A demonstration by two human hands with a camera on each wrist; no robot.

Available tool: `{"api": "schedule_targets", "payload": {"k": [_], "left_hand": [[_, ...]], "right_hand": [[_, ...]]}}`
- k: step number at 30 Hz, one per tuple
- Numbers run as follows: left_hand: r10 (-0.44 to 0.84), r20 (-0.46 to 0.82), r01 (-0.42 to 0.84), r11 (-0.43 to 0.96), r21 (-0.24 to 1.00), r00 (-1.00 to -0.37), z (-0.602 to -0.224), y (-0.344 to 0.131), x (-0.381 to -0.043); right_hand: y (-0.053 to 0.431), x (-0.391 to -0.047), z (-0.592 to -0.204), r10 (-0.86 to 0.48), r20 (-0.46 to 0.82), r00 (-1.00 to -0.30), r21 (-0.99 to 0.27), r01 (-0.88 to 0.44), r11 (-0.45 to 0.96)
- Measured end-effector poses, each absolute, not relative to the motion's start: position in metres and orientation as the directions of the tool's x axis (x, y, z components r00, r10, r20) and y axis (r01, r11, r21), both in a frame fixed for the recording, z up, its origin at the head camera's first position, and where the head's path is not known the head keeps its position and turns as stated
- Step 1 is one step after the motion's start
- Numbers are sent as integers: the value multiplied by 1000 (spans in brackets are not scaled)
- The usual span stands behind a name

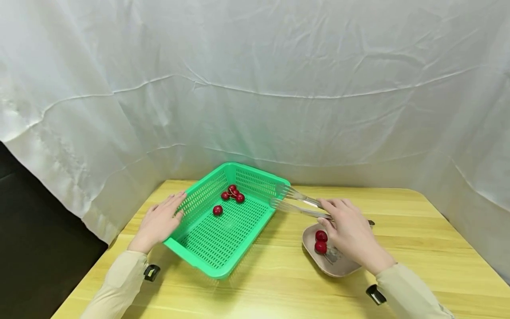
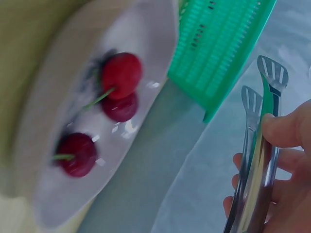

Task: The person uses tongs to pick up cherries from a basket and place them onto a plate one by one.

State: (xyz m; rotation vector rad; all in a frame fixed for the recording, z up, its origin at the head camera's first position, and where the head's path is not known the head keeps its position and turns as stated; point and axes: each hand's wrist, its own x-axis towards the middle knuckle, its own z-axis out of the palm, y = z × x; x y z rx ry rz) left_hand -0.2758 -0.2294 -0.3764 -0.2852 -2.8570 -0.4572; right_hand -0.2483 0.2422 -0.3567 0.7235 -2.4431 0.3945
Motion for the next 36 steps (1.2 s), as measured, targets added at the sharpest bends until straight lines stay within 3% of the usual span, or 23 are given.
{"api": "schedule_targets", "payload": {"k": [9,27,36], "left_hand": [[169,249,233,939,254,-954,-379,-227,-276],[157,260,228,935,273,-953,-379,-230,-277],[156,255,226,935,273,-954,-379,-231,-278]], "right_hand": [[203,-268,-351,-454,493,-742,-143,-584,799],[126,-315,-345,-566,442,-696,-29,-642,766],[95,-327,-349,-591,358,-723,20,-627,779]]}}
